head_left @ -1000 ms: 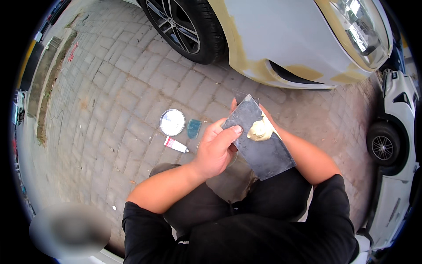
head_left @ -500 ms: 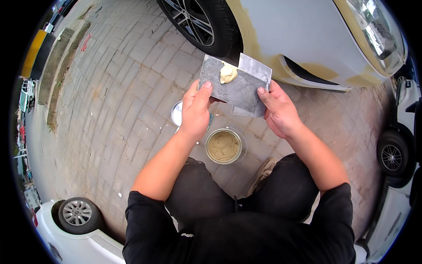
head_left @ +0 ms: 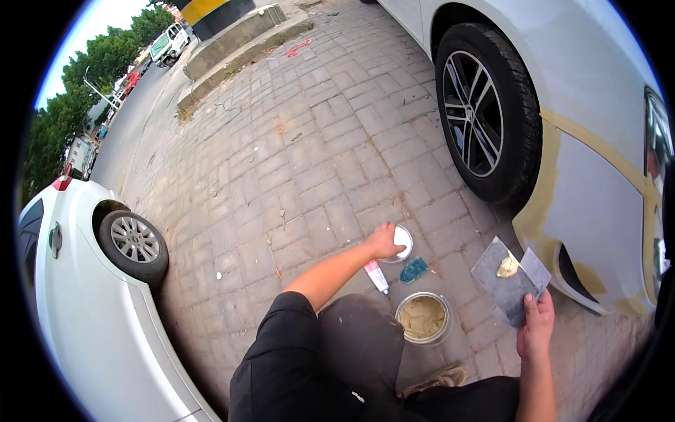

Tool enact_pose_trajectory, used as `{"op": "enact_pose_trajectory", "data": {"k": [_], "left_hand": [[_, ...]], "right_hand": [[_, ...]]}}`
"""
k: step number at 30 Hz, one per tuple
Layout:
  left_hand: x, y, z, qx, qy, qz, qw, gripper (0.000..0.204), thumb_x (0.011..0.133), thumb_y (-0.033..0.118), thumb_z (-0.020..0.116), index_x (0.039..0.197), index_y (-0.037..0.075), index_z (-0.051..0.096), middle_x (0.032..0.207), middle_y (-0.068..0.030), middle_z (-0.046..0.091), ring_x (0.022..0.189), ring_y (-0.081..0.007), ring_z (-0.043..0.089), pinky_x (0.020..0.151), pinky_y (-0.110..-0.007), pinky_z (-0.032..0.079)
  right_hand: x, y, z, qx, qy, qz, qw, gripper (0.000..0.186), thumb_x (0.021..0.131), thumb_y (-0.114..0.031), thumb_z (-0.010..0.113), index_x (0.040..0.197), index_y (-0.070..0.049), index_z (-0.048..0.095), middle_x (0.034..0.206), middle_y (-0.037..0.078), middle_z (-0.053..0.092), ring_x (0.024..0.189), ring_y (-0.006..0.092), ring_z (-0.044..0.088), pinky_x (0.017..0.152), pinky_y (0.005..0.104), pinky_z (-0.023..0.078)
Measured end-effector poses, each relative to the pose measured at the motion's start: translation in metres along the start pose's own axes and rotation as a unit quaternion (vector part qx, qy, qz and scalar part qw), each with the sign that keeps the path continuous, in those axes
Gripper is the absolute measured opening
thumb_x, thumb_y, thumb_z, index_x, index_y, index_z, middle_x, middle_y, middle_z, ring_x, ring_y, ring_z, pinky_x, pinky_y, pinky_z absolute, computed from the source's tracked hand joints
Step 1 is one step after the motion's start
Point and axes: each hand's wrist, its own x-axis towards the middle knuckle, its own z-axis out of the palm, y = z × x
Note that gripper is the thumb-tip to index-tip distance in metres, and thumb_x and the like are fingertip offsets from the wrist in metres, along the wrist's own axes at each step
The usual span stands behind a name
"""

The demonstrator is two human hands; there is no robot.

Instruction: The person mixes a yellow hardener into a beige body filler on a metal mixing board using a spreader. They then apply the mixed filler to a prepared area on the front bumper of a white car.

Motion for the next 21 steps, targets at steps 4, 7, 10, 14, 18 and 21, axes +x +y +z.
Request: {"op": "enact_pose_trajectory", "data": {"k": [4, 7, 10, 14, 18, 21], "left_hand": [[0.001, -0.026, 0.021, 0.168, -0.006, -0.024, 0.985, 0.123, 0.065, 0.060, 0.081, 0.154, 0.003, 0.018, 0.160, -0.0291, 0.009, 0.147, -0.0477, 0.012, 0.114, -0.058, 0.025], [0.008, -0.022, 0.026, 0.166, -0.026, -0.042, 0.985, 0.128, 0.062, 0.063, 0.083, 0.154, 0.001, 0.019, 0.160, -0.0286, 0.009, 0.148, -0.0467, 0.012, 0.114, -0.058, 0.025], [0.015, -0.021, 0.031, 0.173, -0.051, -0.057, 0.982, 0.130, 0.058, 0.064, 0.083, 0.151, -0.003, 0.022, 0.159, -0.0296, 0.012, 0.147, -0.0464, 0.016, 0.113, -0.059, 0.026], [0.017, -0.012, 0.034, 0.212, -0.024, -0.043, 0.976, 0.126, 0.058, 0.063, 0.084, 0.147, -0.005, 0.029, 0.158, -0.0299, 0.017, 0.145, -0.0464, 0.021, 0.111, -0.060, 0.029], [0.014, 0.007, 0.030, 0.194, -0.040, -0.032, 0.980, 0.113, 0.059, 0.049, 0.086, 0.145, 0.000, 0.031, 0.155, -0.0330, 0.019, 0.145, -0.0483, 0.019, 0.113, -0.058, 0.029], [0.024, -0.009, 0.020, 0.035, 0.025, 0.043, 0.998, 0.083, 0.071, 0.038, 0.077, 0.135, -0.001, 0.043, 0.134, -0.0293, 0.050, 0.127, -0.0431, 0.048, 0.102, -0.048, 0.043]], "right_hand": [[-0.007, 0.002, -0.002, -0.029, 0.021, -0.016, 0.999, 0.036, 0.098, -0.009, 0.058, 0.131, 0.002, 0.051, 0.127, 0.011, 0.062, 0.115, 0.0186, 0.059, 0.104, 0.0337, 0.041], [-0.010, 0.004, -0.005, -0.045, 0.031, -0.024, 0.998, 0.038, 0.098, -0.009, 0.057, 0.133, 0.002, 0.049, 0.128, 0.010, 0.062, 0.115, 0.0182, 0.058, 0.104, 0.0327, 0.042], [-0.008, 0.008, -0.007, -0.053, 0.047, -0.030, 0.997, 0.038, 0.098, -0.010, 0.057, 0.133, 0.002, 0.049, 0.127, 0.010, 0.062, 0.115, 0.0188, 0.058, 0.103, 0.0331, 0.042], [0.009, 0.011, -0.009, -0.060, 0.050, 0.002, 0.997, 0.032, 0.098, -0.007, 0.056, 0.129, 0.002, 0.053, 0.123, 0.009, 0.064, 0.111, 0.0164, 0.060, 0.100, 0.0318, 0.044], [0.026, 0.014, -0.007, -0.091, 0.003, 0.004, 0.996, 0.029, 0.100, -0.008, 0.055, 0.128, -0.001, 0.054, 0.118, 0.005, 0.066, 0.107, 0.0111, 0.059, 0.096, 0.0306, 0.046], [0.031, 0.017, -0.006, -0.116, -0.001, -0.007, 0.993, 0.025, 0.100, -0.009, 0.054, 0.124, 0.000, 0.055, 0.115, 0.005, 0.066, 0.103, 0.0101, 0.059, 0.092, 0.0302, 0.047]]}}
